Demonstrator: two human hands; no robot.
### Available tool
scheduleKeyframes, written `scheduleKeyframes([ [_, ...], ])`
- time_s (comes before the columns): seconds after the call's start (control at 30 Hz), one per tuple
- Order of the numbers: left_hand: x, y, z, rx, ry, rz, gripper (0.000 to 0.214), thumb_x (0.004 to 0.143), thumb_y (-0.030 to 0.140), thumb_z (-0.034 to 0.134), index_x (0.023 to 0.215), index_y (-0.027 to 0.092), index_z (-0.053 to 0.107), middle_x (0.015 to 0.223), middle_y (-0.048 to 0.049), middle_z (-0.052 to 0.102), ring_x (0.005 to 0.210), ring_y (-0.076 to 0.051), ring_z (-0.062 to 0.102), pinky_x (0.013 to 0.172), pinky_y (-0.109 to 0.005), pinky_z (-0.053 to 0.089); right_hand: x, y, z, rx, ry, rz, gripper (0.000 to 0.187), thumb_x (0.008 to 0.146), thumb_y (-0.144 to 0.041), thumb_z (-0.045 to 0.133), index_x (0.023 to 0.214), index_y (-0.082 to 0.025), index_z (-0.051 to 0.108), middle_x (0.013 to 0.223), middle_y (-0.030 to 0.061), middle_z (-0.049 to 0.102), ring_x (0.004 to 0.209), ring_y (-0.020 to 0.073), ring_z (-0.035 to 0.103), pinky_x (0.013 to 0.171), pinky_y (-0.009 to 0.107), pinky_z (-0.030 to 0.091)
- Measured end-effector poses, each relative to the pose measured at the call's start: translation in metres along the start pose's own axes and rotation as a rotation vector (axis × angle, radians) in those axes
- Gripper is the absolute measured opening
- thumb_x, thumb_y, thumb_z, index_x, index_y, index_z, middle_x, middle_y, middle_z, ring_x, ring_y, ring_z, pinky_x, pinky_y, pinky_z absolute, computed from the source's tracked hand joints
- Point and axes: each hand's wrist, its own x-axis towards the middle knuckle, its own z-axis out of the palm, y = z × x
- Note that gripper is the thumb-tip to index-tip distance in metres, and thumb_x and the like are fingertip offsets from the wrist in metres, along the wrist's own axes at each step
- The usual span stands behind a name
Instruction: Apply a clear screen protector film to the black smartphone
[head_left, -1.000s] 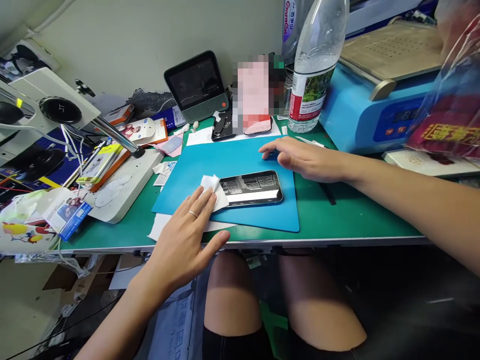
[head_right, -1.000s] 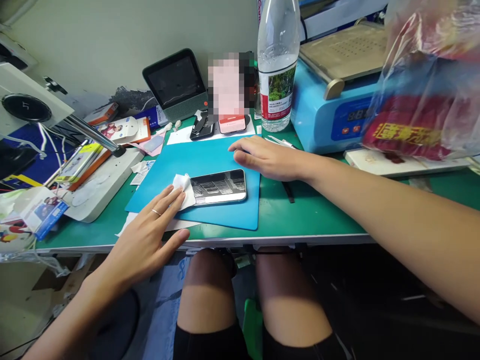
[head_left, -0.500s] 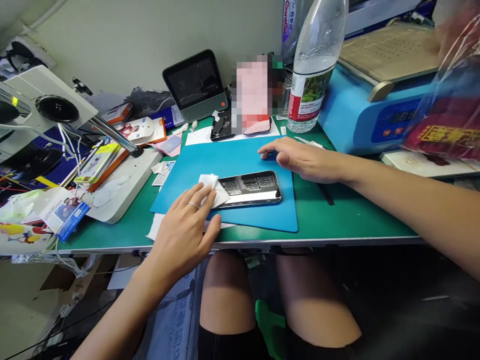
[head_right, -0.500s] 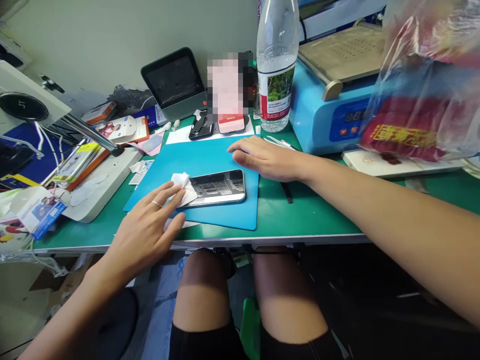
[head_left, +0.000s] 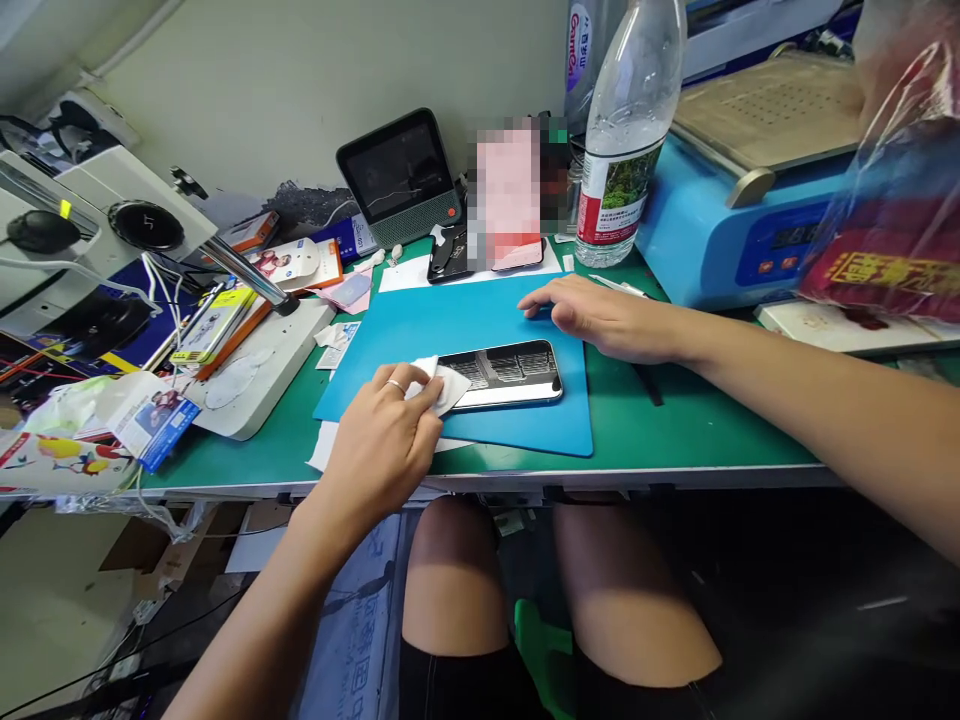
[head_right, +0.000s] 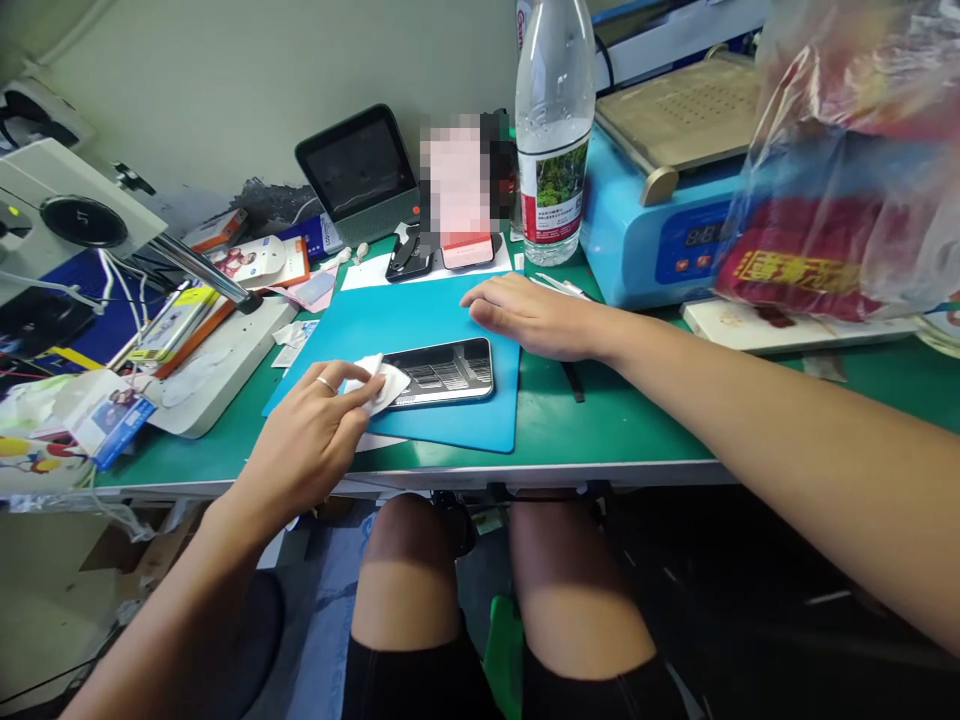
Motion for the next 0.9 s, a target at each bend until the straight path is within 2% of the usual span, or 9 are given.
scheduleKeyframes([
  [0.17, -0.011, -0.002, -0.002, -0.036, -0.024, -0.034, 0.051, 0.102, 0.022, 0.030, 0.130, 0.014, 0.072, 0.116, -0.0127, 0.070, 0.106, -0.030, 0.059, 0.092, -0.045, 0.050, 0.001, -0.001, 0.000, 0.012, 0.004, -0.033, 0.094, 0.083, -0.095, 0.018, 0.123, -0.029, 0.071, 0.124, 0.0103, 0.071, 0.121, 0.0364, 0.060, 0.110, 0.053, 0.041],
  [0.27, 0.002, -0.005, 0.000, -0.038, -0.039, -0.069, 0.051, 0.102, 0.022, 0.030, 0.125, 0.015, 0.075, 0.113, -0.0121, 0.070, 0.102, -0.029, 0.059, 0.091, -0.043, 0.049, 0.000, 0.000, 0.000, 0.006, -0.006, -0.037, 0.096, 0.083, -0.095, 0.016, 0.123, -0.028, 0.070, 0.125, 0.0114, 0.071, 0.121, 0.0368, 0.059, 0.109, 0.053, 0.041],
  [0.4, 0.017, -0.006, 0.001, -0.060, -0.059, -0.144, 0.051, 0.102, 0.022, 0.030, 0.114, 0.016, 0.079, 0.103, -0.0111, 0.069, 0.094, -0.028, 0.059, 0.086, -0.042, 0.047, -0.001, 0.000, -0.001, -0.009, -0.017, -0.014, 0.101, 0.082, -0.096, 0.013, 0.131, -0.025, 0.065, 0.132, 0.0145, 0.068, 0.127, 0.0381, 0.056, 0.111, 0.054, 0.039],
  [0.53, 0.003, -0.004, 0.000, -0.036, -0.046, -0.123, 0.051, 0.101, 0.020, 0.029, 0.119, 0.012, 0.076, 0.097, -0.0113, 0.068, 0.090, -0.028, 0.057, 0.083, -0.042, 0.046, 0.000, -0.003, -0.002, -0.029, -0.025, -0.035, 0.104, 0.082, -0.095, 0.009, 0.128, -0.021, 0.065, 0.128, 0.0164, 0.068, 0.123, 0.0381, 0.057, 0.109, 0.054, 0.040],
  [0.7, -0.013, -0.005, 0.004, 0.012, -0.041, -0.072, 0.051, 0.102, 0.020, 0.029, 0.125, 0.012, 0.073, 0.102, -0.0120, 0.069, 0.089, -0.027, 0.058, 0.081, -0.041, 0.046, 0.001, -0.001, -0.001, -0.023, -0.011, -0.114, 0.090, 0.087, -0.091, 0.013, 0.117, -0.028, 0.071, 0.118, 0.0094, 0.072, 0.112, 0.0336, 0.060, 0.102, 0.049, 0.045],
  [0.8, 0.000, -0.002, 0.005, 0.096, -0.030, -0.069, 0.050, 0.102, 0.019, 0.029, 0.125, 0.011, 0.073, 0.105, -0.0131, 0.070, 0.092, -0.029, 0.058, 0.082, -0.042, 0.047, 0.002, 0.001, -0.001, -0.023, -0.019, -0.120, 0.088, 0.088, -0.089, 0.013, 0.116, -0.029, 0.070, 0.117, 0.0088, 0.072, 0.111, 0.0330, 0.061, 0.100, 0.048, 0.046],
  [0.9, 0.022, 0.003, 0.003, 0.183, -0.089, -0.078, 0.048, 0.101, 0.018, 0.030, 0.114, 0.010, 0.075, 0.101, -0.0140, 0.070, 0.093, -0.031, 0.058, 0.083, -0.043, 0.047, 0.003, 0.002, -0.001, -0.030, -0.019, -0.091, 0.094, 0.085, -0.092, 0.011, 0.119, -0.026, 0.068, 0.121, 0.0120, 0.070, 0.116, 0.0346, 0.060, 0.104, 0.050, 0.044],
])
